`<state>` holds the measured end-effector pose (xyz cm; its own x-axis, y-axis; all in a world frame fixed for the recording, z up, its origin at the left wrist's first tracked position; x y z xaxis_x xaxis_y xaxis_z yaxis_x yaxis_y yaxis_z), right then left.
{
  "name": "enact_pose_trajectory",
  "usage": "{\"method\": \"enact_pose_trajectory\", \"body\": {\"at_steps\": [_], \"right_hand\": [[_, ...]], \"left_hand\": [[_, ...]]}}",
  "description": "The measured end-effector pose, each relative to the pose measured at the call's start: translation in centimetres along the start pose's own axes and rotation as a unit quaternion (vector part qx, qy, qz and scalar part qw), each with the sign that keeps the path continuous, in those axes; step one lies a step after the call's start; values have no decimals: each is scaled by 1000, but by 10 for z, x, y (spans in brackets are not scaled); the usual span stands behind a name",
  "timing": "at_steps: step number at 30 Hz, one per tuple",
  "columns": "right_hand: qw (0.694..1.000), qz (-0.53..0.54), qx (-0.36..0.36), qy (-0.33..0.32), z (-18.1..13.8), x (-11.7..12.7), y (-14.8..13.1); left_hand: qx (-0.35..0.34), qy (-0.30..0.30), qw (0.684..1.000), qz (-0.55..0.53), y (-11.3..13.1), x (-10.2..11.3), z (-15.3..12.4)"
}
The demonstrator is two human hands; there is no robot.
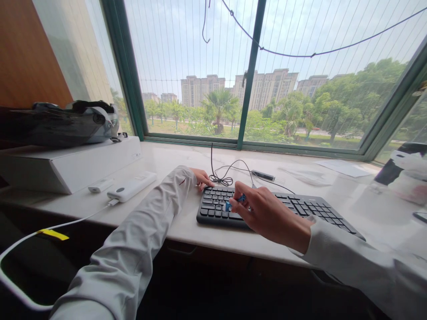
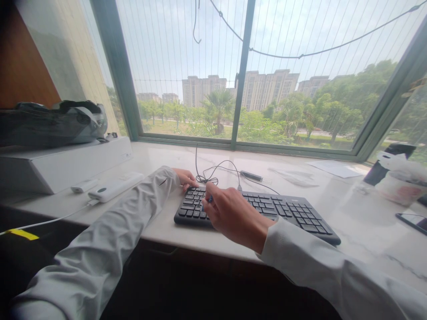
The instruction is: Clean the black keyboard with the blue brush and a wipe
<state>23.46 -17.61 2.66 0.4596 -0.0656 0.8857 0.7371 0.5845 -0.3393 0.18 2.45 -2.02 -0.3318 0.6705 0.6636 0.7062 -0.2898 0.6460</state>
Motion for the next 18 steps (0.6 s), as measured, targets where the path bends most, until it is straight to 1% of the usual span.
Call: {"method": "enact_pose_trajectory", "body": {"at_steps": [4, 8, 10, 13, 18], "right_hand": [[999, 6, -30, 27, 25, 0, 22], [998, 34, -42, 30, 45, -9, 36], [998, 40, -40, 32, 52, -15, 37], [999, 22, -29, 39, 60, -23, 36], [999, -20, -10, 44, 63, -31, 31]], "left_hand": [[-1, 4, 1000, 2, 0, 0, 0], [-1, 0, 1000, 1, 1, -1, -1], [-1, -1, 1000, 1, 1, -1, -1], [0, -1, 1000, -1, 0, -1, 0], [3, -5, 1000, -6, -1, -1, 2]]}}
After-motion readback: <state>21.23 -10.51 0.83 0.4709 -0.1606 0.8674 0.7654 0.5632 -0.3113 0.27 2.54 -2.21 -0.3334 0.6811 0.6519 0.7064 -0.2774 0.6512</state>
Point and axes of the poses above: each hand's wrist, its own z-axis towards the middle knuckle, its own x-axis out of the back of the hand, y = z × x, the point moved 1 cm from there along z, towards the middle knuckle, and after that the axes turned 6 degrees about -x, right-handed, at the moved point
